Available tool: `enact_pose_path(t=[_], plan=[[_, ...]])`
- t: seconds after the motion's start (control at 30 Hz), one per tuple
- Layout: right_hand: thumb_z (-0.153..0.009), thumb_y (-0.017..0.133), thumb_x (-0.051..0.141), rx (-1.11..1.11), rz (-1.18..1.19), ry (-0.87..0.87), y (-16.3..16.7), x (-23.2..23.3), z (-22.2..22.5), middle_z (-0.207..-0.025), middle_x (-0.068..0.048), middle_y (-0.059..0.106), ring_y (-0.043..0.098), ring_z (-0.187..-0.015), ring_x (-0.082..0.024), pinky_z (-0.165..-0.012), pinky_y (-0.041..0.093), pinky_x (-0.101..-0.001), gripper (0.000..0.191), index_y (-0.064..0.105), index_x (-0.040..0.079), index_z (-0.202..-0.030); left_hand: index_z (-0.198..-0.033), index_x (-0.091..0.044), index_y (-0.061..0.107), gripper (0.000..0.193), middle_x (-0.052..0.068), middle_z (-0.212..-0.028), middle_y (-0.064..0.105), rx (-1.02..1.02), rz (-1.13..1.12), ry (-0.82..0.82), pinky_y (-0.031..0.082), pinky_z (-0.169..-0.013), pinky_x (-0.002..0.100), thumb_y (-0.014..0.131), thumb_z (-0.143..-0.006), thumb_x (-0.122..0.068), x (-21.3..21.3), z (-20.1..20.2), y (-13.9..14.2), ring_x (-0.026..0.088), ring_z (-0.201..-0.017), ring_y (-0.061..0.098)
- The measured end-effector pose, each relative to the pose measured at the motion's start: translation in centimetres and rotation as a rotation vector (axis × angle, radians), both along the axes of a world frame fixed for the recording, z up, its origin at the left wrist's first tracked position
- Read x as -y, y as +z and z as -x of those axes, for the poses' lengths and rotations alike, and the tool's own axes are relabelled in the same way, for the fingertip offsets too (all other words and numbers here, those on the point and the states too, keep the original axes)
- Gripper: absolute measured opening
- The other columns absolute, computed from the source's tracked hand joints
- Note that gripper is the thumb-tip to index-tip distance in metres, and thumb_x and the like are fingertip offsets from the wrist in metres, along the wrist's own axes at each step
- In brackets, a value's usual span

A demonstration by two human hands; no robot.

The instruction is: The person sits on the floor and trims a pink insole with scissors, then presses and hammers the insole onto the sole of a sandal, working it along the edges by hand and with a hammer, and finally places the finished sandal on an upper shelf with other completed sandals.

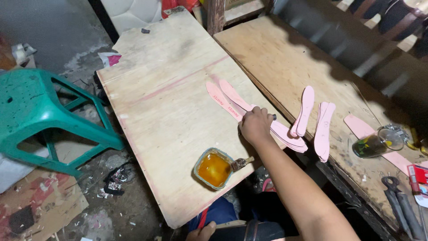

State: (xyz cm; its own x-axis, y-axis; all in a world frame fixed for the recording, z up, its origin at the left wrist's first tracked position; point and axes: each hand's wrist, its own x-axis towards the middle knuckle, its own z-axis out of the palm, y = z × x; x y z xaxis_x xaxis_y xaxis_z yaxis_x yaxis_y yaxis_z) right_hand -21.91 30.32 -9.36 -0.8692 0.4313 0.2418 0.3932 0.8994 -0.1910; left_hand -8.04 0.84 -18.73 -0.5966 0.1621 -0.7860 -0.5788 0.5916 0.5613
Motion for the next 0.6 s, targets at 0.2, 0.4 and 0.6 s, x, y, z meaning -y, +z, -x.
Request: enact_pose_path(t=[0.2,0.4,0.6], plan=[[-0.083,0.078,0.022,-0.167,0.228,0.024,0.6,0.3,-0.6,-0.089,-0.008,0.070,0.058,-0.101,-0.030,-0.094,0.039,-0.0479,0.017,0.073,0.006,-0.082,-0.086,-0.003,0.081,0.044,0.013,-0.078,0.077,0.049,-0.102,-0.039,0.055,-0.082,0.032,0.067,-0.086,-0.044,0.6,-1.4,-0.5,0.019,-0.081,0.074],[-0.095,0.063,0.005,-0.756,1.366,-0.050,5.0,-0.5,-14.1,-0.091,-0.004,0.067,0.063,-0.078,-0.014,-0.079,0.059,-0.0335,0.013,0.063,0.006,-0.108,-0.097,0.002,0.075,0.049,0.017,-0.080,0.075,0.141,-0.360,-0.144,0.058,-0.065,0.037,0.059,-0.092,-0.044,2.5,-1.5,4.4,0.026,-0.077,0.074],[-0.110,0.052,0.013,-1.199,1.541,-0.109,6.1,-0.6,-34.3,-0.092,-0.009,0.065,0.066,-0.086,-0.022,-0.084,0.057,-0.0384,0.013,0.055,0.007,-0.099,-0.129,-0.009,0.065,0.044,0.013,-0.115,0.068,-0.297,-0.371,-0.129,0.062,-0.050,0.032,0.059,-0.092,-0.033,3.0,-1.7,9.4,0.019,-0.082,0.074]])
